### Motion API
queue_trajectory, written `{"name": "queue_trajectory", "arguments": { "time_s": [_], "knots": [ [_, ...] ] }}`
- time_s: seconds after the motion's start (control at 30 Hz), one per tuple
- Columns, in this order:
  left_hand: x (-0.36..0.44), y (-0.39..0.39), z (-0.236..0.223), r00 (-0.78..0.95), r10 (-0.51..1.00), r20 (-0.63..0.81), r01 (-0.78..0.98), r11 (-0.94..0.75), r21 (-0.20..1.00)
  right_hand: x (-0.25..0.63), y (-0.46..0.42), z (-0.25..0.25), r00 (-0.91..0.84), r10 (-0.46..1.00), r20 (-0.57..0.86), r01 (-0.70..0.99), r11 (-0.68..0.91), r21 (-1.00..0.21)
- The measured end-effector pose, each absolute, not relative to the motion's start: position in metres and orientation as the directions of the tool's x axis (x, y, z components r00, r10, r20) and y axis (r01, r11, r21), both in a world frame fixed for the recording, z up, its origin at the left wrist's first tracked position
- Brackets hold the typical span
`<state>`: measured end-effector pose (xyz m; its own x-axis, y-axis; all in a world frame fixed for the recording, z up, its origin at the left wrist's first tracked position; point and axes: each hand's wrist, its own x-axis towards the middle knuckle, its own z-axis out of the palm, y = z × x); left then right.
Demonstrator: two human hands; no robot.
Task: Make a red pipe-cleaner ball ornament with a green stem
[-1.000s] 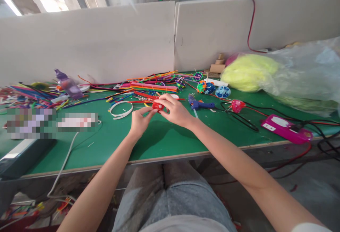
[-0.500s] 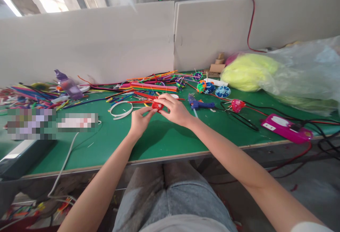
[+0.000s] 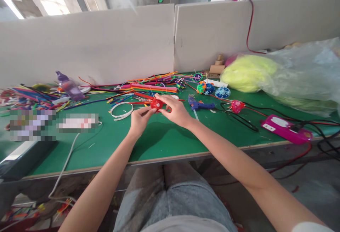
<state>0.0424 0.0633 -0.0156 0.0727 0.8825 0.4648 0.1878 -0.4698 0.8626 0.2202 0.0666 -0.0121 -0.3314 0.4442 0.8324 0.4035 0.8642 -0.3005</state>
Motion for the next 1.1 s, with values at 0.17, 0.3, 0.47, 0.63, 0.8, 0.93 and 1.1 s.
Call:
{"name": "queue_trajectory", "arguments": {
  "time_s": [0.17,0.3,0.47,0.63,0.8,0.93,1.1],
  "knots": [
    [0.041,0.0646,-0.0177,0.122,0.884,0.45,0.178,-0.466,0.867,0.2206,0.0673,-0.0129,-0.343,0.414,0.843,0.425,0.869,-0.254],
    [0.041,0.0651,-0.0186,0.13,0.882,0.452,0.169,-0.469,0.867,0.2213,0.0665,-0.0114,-0.368,0.444,0.817,0.444,0.856,-0.266],
    [0.0419,0.064,-0.0174,0.124,0.874,0.47,0.192,-0.486,0.852,0.2203,0.064,-0.0093,-0.392,0.449,0.803,0.43,0.861,-0.271],
    [0.0421,0.0634,-0.0175,0.12,0.871,0.476,0.213,-0.491,0.845,0.2195,0.0624,-0.0096,-0.399,0.432,0.809,0.443,0.863,-0.242],
    [0.0415,0.0646,-0.0185,0.134,0.864,0.485,0.212,-0.503,0.838,0.2201,0.0608,-0.0087,-0.413,0.433,0.801,0.468,0.855,-0.221],
    [0.0414,0.0648,-0.0186,0.147,0.86,0.489,0.214,-0.51,0.833,0.2204,0.061,-0.0085,-0.417,0.453,0.788,0.469,0.85,-0.24],
    [0.0417,0.0644,-0.0191,0.149,0.864,0.481,0.202,-0.503,0.84,0.22,0.0606,-0.0077,-0.406,0.479,0.778,0.476,0.838,-0.267]
  ]
}}
